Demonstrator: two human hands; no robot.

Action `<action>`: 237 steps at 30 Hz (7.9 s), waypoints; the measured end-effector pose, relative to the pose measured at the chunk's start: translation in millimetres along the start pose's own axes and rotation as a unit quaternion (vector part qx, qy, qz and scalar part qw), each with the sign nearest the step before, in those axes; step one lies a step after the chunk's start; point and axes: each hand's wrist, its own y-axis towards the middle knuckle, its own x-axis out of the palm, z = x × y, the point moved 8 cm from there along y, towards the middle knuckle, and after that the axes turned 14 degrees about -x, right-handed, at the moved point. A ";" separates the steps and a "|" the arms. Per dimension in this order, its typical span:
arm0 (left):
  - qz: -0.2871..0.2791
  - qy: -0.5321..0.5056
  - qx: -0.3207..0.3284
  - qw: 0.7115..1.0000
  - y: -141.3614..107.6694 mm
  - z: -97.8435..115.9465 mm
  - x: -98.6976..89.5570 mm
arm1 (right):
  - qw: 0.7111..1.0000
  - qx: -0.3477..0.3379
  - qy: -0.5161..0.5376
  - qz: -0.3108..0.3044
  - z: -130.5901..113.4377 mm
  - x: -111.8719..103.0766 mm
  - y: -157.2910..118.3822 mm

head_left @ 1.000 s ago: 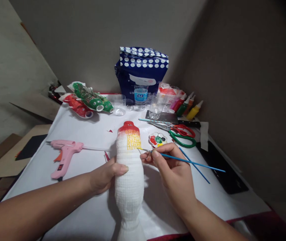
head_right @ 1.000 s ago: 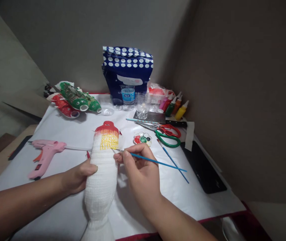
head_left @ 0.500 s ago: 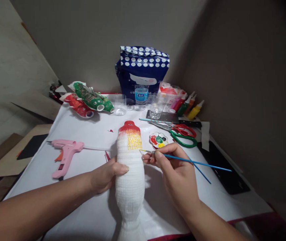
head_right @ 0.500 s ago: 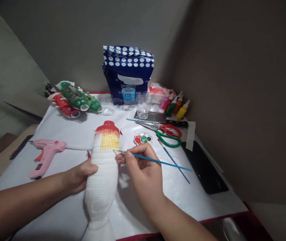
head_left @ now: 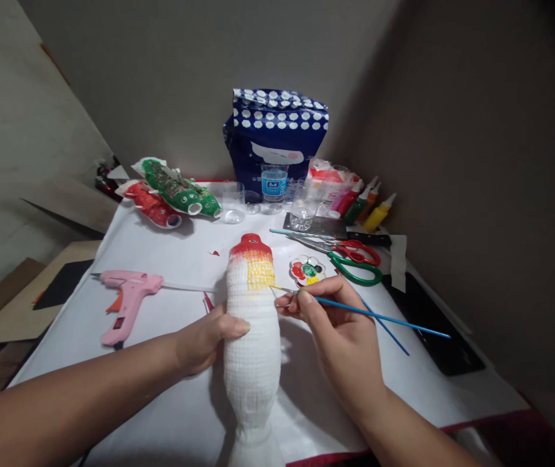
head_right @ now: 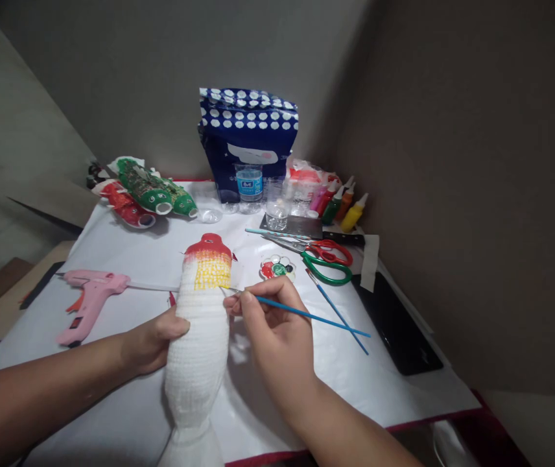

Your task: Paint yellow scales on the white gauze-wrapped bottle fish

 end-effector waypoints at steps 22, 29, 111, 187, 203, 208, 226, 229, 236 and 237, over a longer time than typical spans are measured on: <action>-0.013 0.005 0.009 1.000 -0.1 3.2 3.5 | 1.000 0.010 -0.006 -0.009 -1.2 0.3 -1.8; -0.022 -0.002 0.008 1.000 -0.5 3.2 5.9 | 1.000 0.014 -0.006 -0.015 -0.9 0.5 -2.8; -0.066 0.075 -0.021 0.995 0.9 3.0 10.0 | 0.996 -0.075 0.039 0.027 -7.0 -3.3 -13.4; -0.080 0.079 -0.020 0.993 0.9 3.4 13.2 | 1.000 -0.028 -0.003 0.012 -5.7 1.4 -6.8; -0.081 0.069 -0.021 0.994 1.0 3.2 14.2 | 1.000 -0.029 -0.010 0.007 -7.7 1.7 -6.4; -0.082 0.071 -0.015 0.994 1.3 3.5 12.5 | 1.000 -0.023 -0.008 0.008 -7.3 1.5 -6.9; -0.004 0.070 -0.018 0.997 0.9 1.4 -2.9 | 0.947 -0.086 -0.297 -0.088 -22.4 -61.7 48.9; -0.008 0.070 -0.020 0.997 2.0 1.4 -2.8 | 0.916 -0.068 -0.374 -0.127 -5.0 -70.6 55.1; -0.021 0.074 -0.035 0.996 1.3 0.8 -1.4 | 0.884 -0.064 -0.430 -0.172 15.4 -72.7 54.9; -0.021 0.076 -0.037 0.996 1.2 0.6 -1.1 | 0.881 -0.062 -0.435 -0.178 16.0 -72.6 54.8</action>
